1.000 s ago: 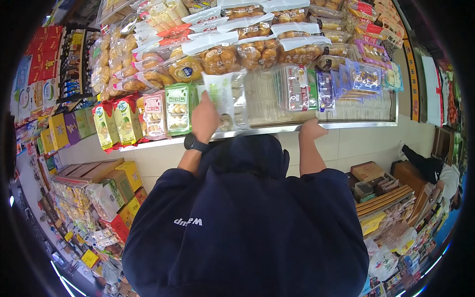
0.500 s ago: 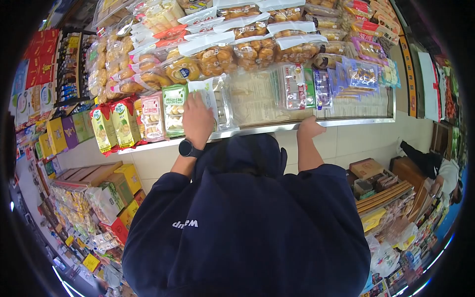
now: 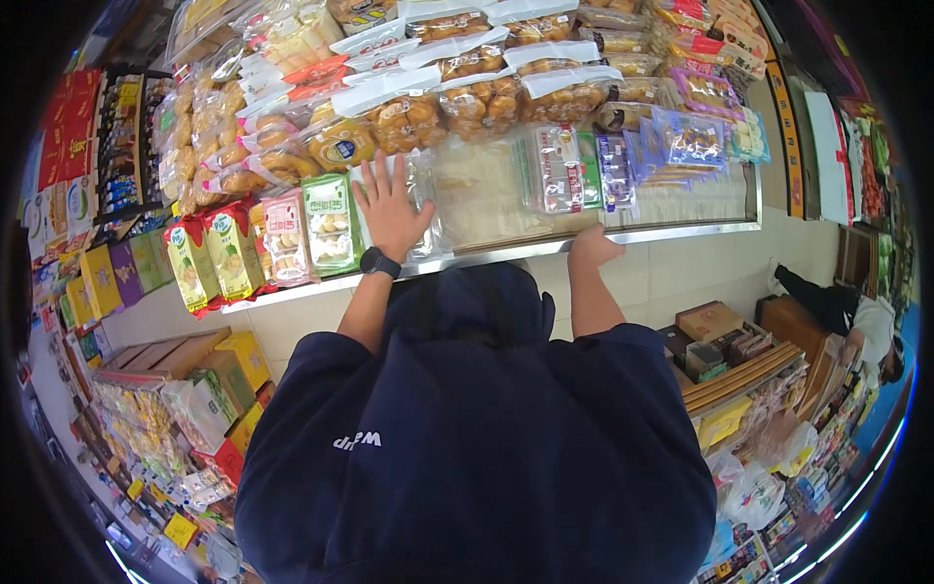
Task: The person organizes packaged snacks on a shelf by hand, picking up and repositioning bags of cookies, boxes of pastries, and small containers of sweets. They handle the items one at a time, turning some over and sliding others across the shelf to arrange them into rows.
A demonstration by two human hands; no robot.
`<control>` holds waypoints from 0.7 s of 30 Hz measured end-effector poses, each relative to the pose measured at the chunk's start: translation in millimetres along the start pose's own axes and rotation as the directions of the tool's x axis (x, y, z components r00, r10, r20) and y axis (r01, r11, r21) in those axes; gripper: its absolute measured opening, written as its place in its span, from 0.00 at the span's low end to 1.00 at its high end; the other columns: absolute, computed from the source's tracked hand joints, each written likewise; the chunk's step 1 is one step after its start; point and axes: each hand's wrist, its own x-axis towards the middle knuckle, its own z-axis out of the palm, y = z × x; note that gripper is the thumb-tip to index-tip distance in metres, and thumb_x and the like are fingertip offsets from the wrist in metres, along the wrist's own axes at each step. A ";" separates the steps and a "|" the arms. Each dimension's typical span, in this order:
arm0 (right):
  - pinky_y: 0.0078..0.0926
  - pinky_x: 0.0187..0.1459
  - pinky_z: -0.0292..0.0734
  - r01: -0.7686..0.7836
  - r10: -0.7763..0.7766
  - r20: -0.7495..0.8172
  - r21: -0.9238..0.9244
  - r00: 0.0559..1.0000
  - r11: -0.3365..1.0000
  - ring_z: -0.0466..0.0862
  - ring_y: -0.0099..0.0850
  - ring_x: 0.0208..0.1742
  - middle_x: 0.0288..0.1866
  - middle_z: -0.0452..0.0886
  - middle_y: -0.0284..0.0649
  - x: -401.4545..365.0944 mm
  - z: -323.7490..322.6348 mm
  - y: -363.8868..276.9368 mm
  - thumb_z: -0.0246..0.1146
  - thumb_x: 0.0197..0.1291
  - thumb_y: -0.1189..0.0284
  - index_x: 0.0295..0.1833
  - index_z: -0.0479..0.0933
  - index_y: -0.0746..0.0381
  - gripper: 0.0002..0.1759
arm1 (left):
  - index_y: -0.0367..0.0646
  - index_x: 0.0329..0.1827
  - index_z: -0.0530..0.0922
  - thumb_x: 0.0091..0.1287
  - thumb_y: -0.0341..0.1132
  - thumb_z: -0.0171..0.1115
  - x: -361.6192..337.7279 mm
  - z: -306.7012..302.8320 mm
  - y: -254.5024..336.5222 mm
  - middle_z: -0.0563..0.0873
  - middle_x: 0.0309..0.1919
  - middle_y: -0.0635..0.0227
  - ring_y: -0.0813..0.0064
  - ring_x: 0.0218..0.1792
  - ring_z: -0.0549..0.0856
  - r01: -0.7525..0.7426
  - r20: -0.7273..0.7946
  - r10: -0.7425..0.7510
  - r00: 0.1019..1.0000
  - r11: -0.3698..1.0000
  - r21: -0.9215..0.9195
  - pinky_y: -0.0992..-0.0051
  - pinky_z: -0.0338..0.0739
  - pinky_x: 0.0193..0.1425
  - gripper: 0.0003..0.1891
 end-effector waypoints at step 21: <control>0.38 0.42 0.79 0.093 0.119 0.657 -0.278 0.745 0.956 0.83 0.44 0.49 0.54 0.77 0.63 57.3 -36.2 27.3 0.66 0.62 0.61 0.61 0.67 0.79 0.34 | 0.29 0.71 0.64 0.61 0.43 0.72 29.1 52.8 182.3 0.75 0.64 0.35 0.41 0.64 0.77 -0.005 0.070 0.049 0.996 0.851 -0.526 0.56 0.74 0.68 0.40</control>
